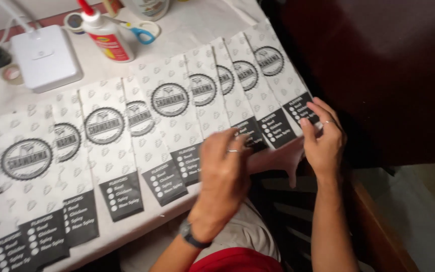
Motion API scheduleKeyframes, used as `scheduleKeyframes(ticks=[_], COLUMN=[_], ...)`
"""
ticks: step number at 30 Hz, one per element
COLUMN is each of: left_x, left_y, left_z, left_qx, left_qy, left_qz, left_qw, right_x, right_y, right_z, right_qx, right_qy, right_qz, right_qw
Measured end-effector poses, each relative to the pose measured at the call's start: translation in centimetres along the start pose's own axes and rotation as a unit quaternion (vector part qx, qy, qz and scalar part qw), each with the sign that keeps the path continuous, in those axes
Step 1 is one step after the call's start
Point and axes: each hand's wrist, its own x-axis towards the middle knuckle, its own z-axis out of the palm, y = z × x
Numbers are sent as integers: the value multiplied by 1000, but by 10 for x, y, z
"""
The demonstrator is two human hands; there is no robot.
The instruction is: Folding printed paper sheets and applying white glue to assemble shawarma food packaging bags.
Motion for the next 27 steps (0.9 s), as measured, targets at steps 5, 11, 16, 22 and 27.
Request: scheduleKeyframes(ticks=[5,11,16,22,27], left_x=[-23,-59,-70,-43,-34], left_y=[-49,-81,-66,-40,-41], left_z=[-107,-160,-138,-69,-32], left_qx=[107,222,171,-14,-34], left_qy=[10,17,30,-18,-77], left_qz=[-124,-167,-142,-87,-81], left_qw=[986,961,974,996,993], right_x=[4,22,19,-13,-19], right_y=[-27,-19,-77,-121,-124], right_z=[-7,-3,-5,21,35], right_qx=[0,4,29,166,193], right_qy=[-35,-76,-57,-147,-166], right_qz=[-12,6,-103,-57,-23], right_qw=[999,997,993,973,967])
